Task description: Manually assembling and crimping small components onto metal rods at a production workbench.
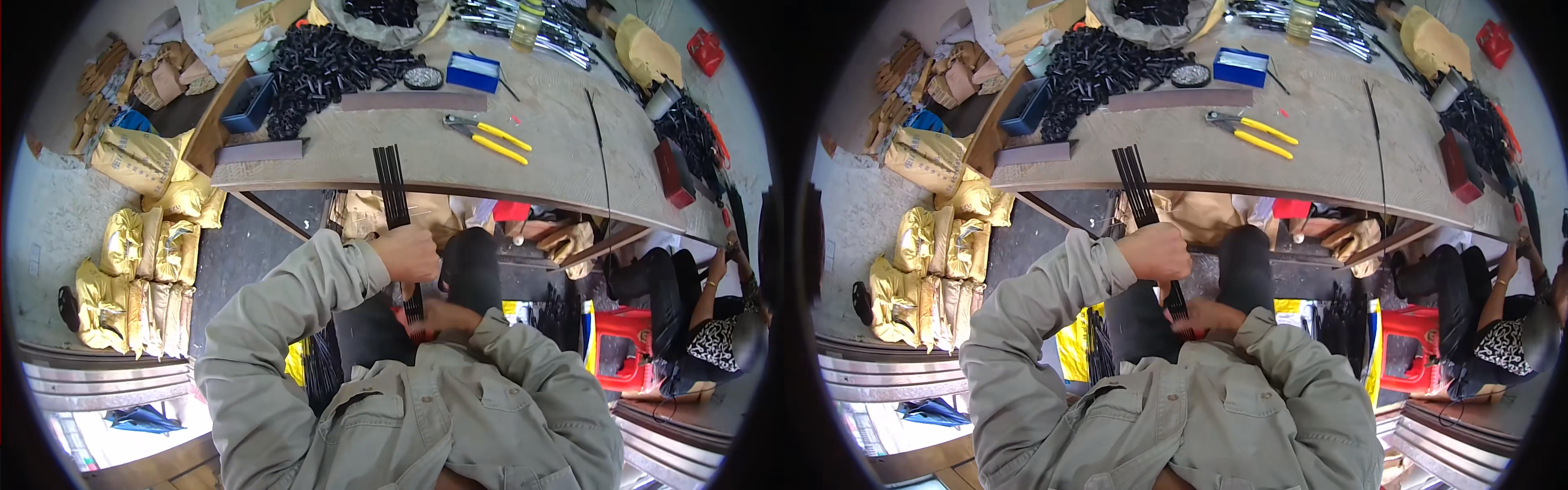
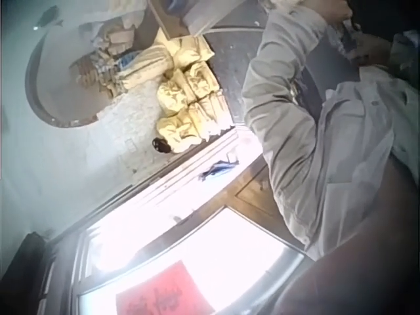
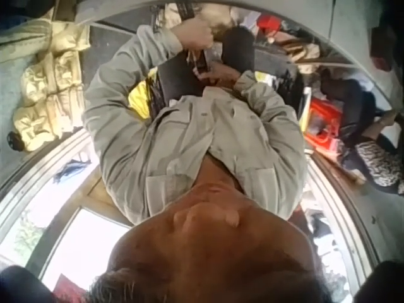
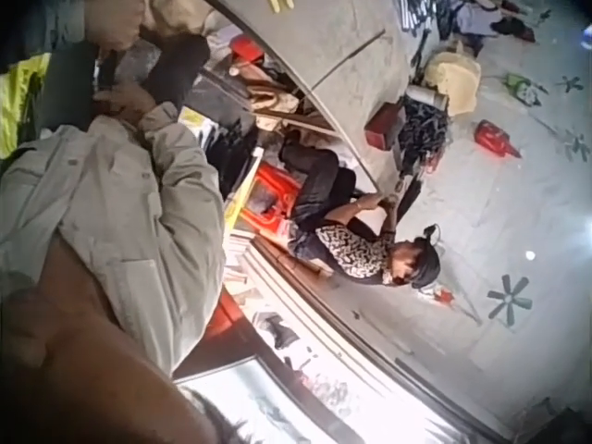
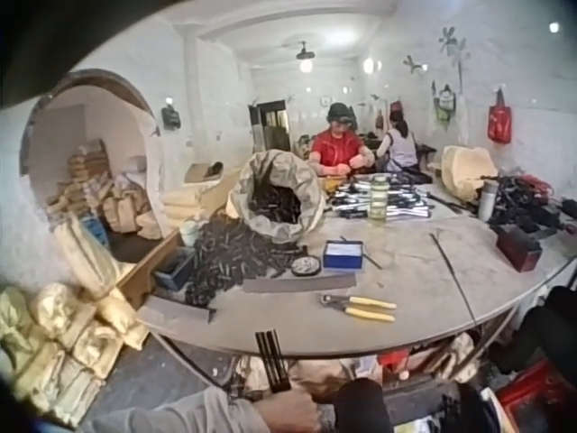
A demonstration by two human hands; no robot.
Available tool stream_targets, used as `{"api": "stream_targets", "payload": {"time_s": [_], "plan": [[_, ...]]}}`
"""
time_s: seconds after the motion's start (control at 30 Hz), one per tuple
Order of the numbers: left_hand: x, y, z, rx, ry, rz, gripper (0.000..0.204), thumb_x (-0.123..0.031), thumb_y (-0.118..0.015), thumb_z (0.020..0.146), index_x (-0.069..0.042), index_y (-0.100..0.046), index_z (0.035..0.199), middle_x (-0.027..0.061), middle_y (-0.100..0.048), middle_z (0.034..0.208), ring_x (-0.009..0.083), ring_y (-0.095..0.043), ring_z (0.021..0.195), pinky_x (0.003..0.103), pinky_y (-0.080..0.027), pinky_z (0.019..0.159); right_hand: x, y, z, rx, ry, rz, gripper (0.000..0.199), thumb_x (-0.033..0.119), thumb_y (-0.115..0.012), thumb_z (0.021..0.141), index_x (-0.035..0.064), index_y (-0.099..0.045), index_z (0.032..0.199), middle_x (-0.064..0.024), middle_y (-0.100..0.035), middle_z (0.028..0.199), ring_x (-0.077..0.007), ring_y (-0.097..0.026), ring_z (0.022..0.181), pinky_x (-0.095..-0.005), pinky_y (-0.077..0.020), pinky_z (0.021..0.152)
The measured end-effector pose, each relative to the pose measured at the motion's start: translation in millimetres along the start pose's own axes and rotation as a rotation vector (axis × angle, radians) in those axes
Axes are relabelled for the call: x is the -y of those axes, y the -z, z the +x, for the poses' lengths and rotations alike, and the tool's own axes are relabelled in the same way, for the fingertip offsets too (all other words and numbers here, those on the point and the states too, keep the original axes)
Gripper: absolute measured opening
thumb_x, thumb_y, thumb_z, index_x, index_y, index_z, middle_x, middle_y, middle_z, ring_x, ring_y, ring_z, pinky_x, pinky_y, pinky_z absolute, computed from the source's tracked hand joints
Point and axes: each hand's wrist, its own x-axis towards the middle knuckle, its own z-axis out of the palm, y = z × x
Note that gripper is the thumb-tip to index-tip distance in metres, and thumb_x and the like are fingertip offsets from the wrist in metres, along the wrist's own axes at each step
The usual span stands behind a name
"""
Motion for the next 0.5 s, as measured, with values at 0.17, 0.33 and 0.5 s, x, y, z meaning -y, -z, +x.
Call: {"api": "stream_targets", "payload": {"time_s": [0.17,0.33,0.5], "plan": [[-4,16,3,-0.127,-0.043,0.002,0.019,-0.03,-0.064,0.06,-0.012,-0.061,0.065,0.0037,-0.059,0.064,0.0199,-0.06,0.063,0.03,-0.044,0.054,32,6,4,-0.342,0.337,0.221,0.016,0.012,-0.055,0.087,-0.0015,-0.061,0.093,-0.0065,-0.062,0.08,-0.0086,-0.057,0.074,-0.0251,-0.0467,0.069],[-35,12,-46,-0.855,0.129,-0.037,0.028,-0.032,-0.059,0.077,-0.005,-0.061,0.083,0.0039,-0.059,0.074,0.0169,-0.057,0.067,0.028,-0.043,0.057,31,17,-8,-0.345,0.149,-0.159,0.019,0.015,-0.056,0.086,-0.0022,-0.061,0.092,-0.0101,-0.064,0.085,-0.0096,-0.059,0.074,-0.0259,-0.0472,0.069],[-67,-6,-12,-1.305,0.859,-1.478,0.048,-0.044,-0.044,0.089,0.002,-0.056,0.093,0.0068,-0.057,0.071,0.0144,-0.053,0.061,0.027,-0.043,0.054,53,16,-10,-0.175,0.198,-0.121,0.021,0.014,-0.055,0.086,-0.0006,-0.058,0.101,-0.0169,-0.063,0.087,-0.0171,-0.062,0.076,-0.0299,-0.0466,0.065]]}}
